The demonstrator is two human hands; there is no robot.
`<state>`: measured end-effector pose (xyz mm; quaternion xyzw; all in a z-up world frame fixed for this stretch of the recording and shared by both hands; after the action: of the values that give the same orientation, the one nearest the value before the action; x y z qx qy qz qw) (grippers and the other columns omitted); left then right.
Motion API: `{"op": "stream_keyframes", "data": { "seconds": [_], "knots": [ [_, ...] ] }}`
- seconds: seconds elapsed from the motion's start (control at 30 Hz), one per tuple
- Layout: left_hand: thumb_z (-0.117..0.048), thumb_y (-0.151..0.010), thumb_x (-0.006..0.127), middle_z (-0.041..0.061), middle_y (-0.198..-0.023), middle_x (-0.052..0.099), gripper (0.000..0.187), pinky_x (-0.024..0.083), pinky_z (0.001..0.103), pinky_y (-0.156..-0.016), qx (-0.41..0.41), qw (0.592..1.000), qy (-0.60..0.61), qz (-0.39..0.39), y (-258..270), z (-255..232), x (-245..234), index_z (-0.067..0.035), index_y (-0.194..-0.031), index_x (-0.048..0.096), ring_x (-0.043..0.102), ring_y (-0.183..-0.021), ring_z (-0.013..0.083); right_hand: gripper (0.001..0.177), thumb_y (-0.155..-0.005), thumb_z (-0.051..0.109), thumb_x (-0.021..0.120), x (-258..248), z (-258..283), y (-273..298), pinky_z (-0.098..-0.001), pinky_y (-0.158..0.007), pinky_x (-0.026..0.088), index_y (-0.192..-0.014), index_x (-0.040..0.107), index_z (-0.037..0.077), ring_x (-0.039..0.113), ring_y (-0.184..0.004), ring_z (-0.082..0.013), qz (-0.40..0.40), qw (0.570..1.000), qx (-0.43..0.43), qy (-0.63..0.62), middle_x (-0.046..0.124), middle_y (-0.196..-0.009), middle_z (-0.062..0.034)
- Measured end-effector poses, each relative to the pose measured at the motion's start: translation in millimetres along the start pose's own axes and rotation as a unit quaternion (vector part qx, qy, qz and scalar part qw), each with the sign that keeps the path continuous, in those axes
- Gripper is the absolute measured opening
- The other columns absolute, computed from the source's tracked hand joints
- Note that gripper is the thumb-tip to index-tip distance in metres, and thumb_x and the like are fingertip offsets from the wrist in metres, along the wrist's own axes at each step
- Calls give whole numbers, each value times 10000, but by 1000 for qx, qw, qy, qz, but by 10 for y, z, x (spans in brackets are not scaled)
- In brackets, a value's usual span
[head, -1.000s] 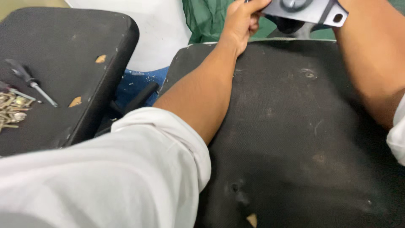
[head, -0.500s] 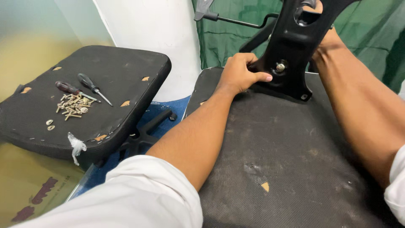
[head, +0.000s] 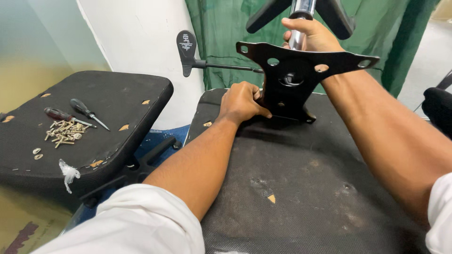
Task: The person removes a black plastic armrest from an office chair seat using a screwdriver, then flips the seat over and attaches the gas lift mechanism to the underside of the seat using screws and washers.
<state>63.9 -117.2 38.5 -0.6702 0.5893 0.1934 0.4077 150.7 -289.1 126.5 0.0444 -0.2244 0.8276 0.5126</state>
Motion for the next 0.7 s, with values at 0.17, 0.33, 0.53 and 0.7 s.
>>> {"op": "stream_keyframes", "data": {
  "seconds": [0.17, 0.33, 0.53, 0.7],
  "knots": [
    [-371, -471, 966, 26, -645, 664, 532, 536, 375, -708, 32, 999, 5, 10, 19, -12, -2, -96, -599, 530, 698, -727, 210, 456, -998, 65, 771, 5, -60, 81, -343, -530, 495, -1215, 378, 148, 558, -594, -169, -17, 999, -47, -8, 575, -889, -74],
    [-415, -461, 974, 34, -707, 677, 582, 542, 397, -717, 42, 999, -22, 11, -1, -40, 7, -92, -682, 543, 689, -747, 236, 476, -987, 60, 713, 88, -74, 161, -353, -500, 484, -1261, 367, 238, 514, -537, -170, 23, 996, -88, -11, 521, -849, -72],
    [-437, -473, 977, 53, -827, 741, 517, 555, 391, -767, 52, 998, -33, 31, -101, 31, -18, -133, -753, 666, 721, -840, 262, 391, -1101, 62, 685, 85, -79, 237, -360, -516, 463, -1240, 337, 173, 497, -575, -186, 84, 986, -144, -26, 475, -868, -79],
    [-359, -673, 871, 82, -847, 759, 312, 562, 381, -767, 50, 998, -32, 24, -191, 131, 16, -117, -811, 730, 733, -833, 263, 285, -1094, 117, 685, 104, -39, 340, -351, -605, 484, -1158, 413, 173, 497, -642, -173, 123, 987, -103, -19, 502, -931, -60]
  ]
}}
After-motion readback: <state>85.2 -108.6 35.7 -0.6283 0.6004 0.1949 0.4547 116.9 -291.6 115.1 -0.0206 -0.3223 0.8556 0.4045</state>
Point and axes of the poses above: each hand's wrist, its own y-axis away from the middle knuckle, its own x-axis out of the palm, z = x × y, the point moved 5 cm from there along -y, towards the middle knuckle
